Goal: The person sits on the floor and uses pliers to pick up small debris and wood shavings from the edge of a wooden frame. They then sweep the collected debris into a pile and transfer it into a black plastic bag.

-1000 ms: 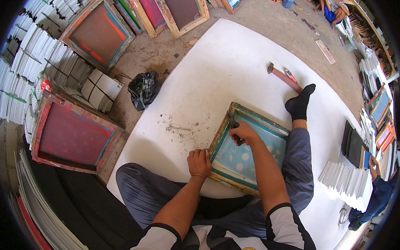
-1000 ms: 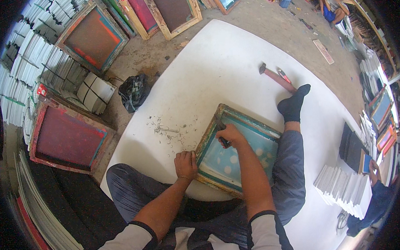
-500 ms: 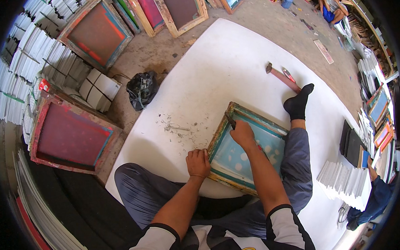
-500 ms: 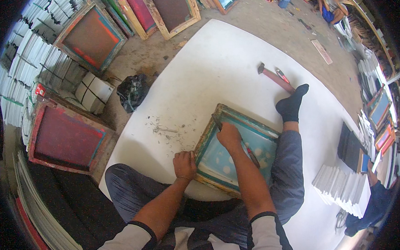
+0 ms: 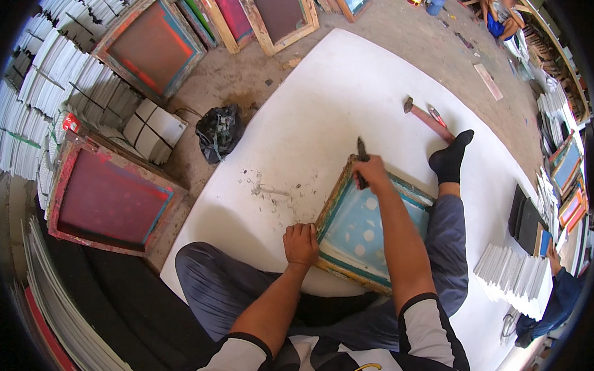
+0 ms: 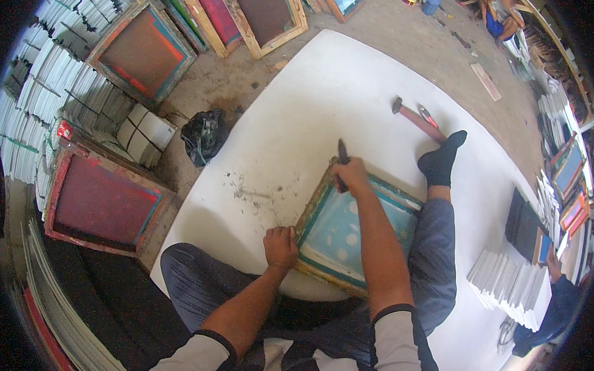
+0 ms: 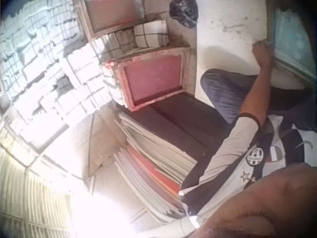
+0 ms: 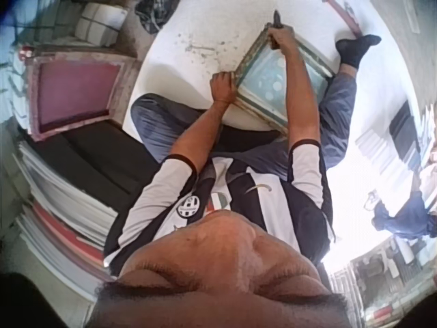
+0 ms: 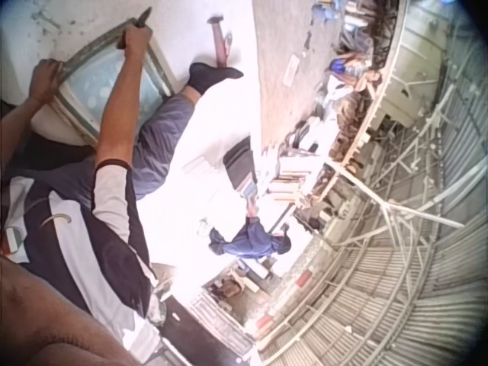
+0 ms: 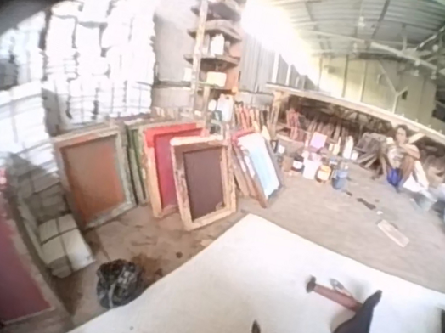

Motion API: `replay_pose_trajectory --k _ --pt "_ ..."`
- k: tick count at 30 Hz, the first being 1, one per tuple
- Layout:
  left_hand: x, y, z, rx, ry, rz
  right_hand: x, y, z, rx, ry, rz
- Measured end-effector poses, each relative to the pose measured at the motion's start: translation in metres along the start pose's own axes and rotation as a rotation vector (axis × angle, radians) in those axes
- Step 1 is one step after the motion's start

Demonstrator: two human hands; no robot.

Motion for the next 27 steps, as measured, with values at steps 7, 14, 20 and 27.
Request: replay_pose_trajectory --k 7,14,20,27 --pt "-0.005 -0.003 0.005 0.031 -0.011 -0.018 0.003 -0.014 0.095 -0.168 0.003 0.156" --pt "-0.004 -0.007 -0.001 -0.016 0.049 -0.082 -0.072 0.078 -0.009 -0.143 0.264 0.506" --pt "-0.002 -0.003 -0.002 0.022 0.045 -0.06 -0.077 0.083 -0.058 0.132 0.326 0.487" --pt "-0.002 -0.004 -0.001 0.001 0.015 -0.056 -0.06 0.039 -0.051 0.157 0.365 0.299"
Point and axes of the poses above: each hand's wrist, its own x-axis towards the middle knuckle, its own y-axis out of the palm, z = x × y, the point moved 7 cm from there along x, towards the middle knuckle, and after that the axes turned 3 degrees about -y, right-handed, at the moved point
